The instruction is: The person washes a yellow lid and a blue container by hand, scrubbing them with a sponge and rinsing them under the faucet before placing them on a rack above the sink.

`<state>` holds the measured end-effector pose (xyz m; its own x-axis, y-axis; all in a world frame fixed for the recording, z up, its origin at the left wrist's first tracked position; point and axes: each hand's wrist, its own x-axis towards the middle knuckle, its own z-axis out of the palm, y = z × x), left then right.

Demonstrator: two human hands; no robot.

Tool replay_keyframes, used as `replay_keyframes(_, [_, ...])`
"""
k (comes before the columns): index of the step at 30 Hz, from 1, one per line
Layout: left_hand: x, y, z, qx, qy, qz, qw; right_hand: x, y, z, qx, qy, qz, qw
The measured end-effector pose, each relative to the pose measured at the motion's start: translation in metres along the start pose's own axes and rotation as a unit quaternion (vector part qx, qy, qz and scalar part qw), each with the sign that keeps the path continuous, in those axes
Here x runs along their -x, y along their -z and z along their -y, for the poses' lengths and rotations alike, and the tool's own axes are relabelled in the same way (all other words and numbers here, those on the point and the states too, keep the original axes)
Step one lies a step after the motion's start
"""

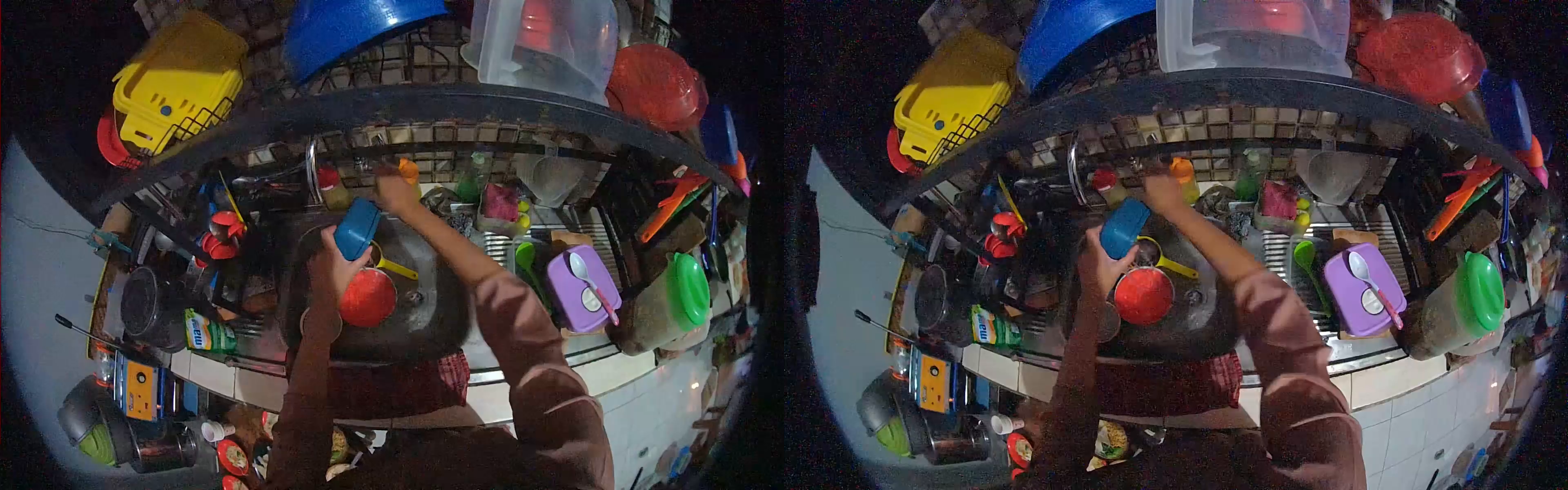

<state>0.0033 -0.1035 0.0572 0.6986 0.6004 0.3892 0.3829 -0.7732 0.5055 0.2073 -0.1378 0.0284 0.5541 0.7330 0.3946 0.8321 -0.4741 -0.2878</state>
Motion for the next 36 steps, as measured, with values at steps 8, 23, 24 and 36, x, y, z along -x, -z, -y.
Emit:
replay_keyframes(8, [0.010, -0.012, 0.011, 0.008, -0.153, -0.063, 0.986, 0.102, 0.056, -0.115, 0.346, -0.341, -0.236, 0.841])
replay_keyframes(23, [0.026, -0.005, 0.038, 0.148, 0.003, -0.286, 0.947, 0.136, 0.065, -0.034, -0.139, -0.092, -0.212, 0.963])
replay_keyframes(24, [0.026, -0.002, 0.036, 0.158, 0.008, -0.292, 0.943, 0.145, 0.036, -0.025, -0.097, 0.059, -0.249, 0.962])
replay_keyframes(36, [0.034, -0.003, 0.035, 0.046, -0.111, -0.283, 0.952, 0.160, -0.065, 0.073, 0.069, 0.251, -0.048, 0.964])
